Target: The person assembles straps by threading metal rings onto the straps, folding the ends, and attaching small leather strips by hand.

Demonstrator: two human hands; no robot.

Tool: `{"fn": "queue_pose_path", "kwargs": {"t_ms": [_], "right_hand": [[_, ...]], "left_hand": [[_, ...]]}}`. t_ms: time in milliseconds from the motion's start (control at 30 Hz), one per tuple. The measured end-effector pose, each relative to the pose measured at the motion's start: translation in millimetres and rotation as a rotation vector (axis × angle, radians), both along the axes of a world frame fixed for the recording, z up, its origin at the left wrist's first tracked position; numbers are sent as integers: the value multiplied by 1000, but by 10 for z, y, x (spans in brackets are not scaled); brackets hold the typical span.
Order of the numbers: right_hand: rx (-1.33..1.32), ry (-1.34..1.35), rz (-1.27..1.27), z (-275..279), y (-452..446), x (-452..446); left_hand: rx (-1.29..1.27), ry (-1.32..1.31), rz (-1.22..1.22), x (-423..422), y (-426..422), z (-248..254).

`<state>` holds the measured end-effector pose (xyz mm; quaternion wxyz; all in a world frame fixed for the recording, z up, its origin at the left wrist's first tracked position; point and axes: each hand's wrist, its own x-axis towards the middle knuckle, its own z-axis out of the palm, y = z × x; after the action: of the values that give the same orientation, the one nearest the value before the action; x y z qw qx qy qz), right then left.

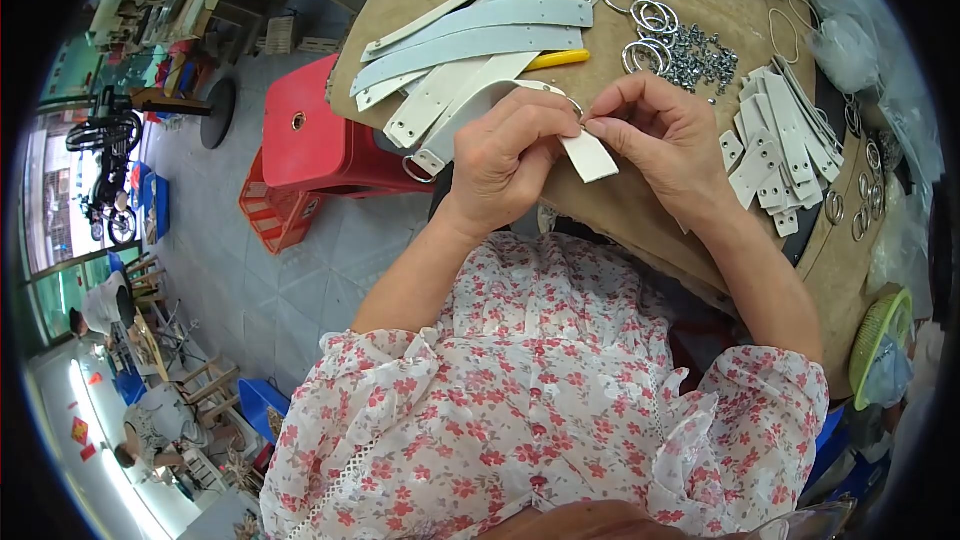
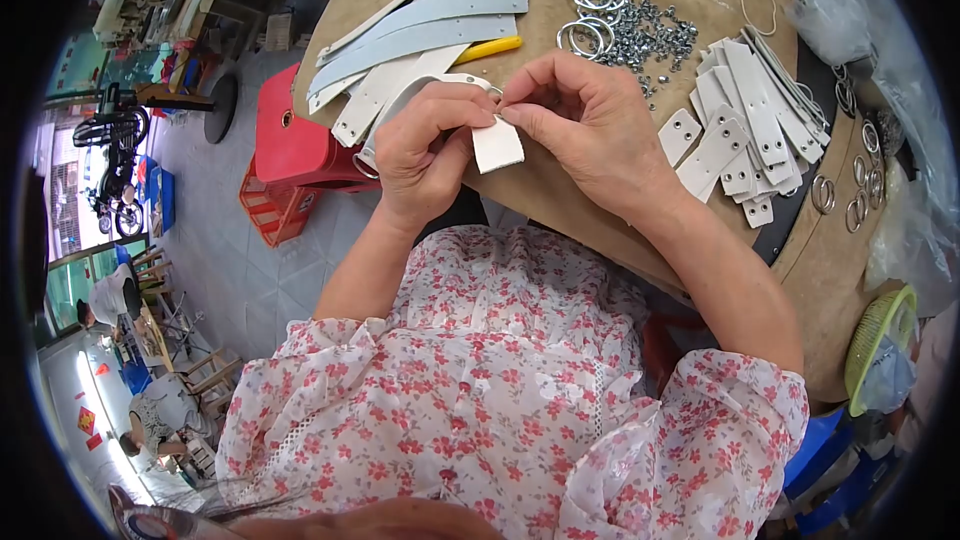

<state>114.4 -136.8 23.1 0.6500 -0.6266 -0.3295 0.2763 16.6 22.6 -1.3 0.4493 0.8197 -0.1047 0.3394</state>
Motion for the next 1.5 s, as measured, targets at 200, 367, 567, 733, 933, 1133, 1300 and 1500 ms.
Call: {"fn": "queue_pose_path", "kwargs": {"t_ms": [200, 367, 567, 733, 933, 1133, 1300, 1500], "right_hand": [[-27, -162, -31, 36, -23, -53], [-54, -366, -36, 45, -55, -91], [-43, -525, -91, 5, -16, -110], [-17, -508, -131, -18, 14, -135], [-51, -459, -105, -29, 15, -114], [24, -609, -166, 1, 49, -108], [-9, -562, -158, 34, 33, -113], [79, -725, -188, -53, 68, -79]], "left_hand": [[-20, -7, 34, -1, -6, -16], [-75, -10, 39, -6, -14, -42], [-123, -29, 48, -6, -33, -49], [-90, -60, 88, -12, -50, -51], [-103, -46, 97, -3, -49, -59], [-197, 53, 39, 19, -21, -39], [-155, 48, 43, 13, -12, -34], [-164, 78, 43, 1, -24, -40]]}}
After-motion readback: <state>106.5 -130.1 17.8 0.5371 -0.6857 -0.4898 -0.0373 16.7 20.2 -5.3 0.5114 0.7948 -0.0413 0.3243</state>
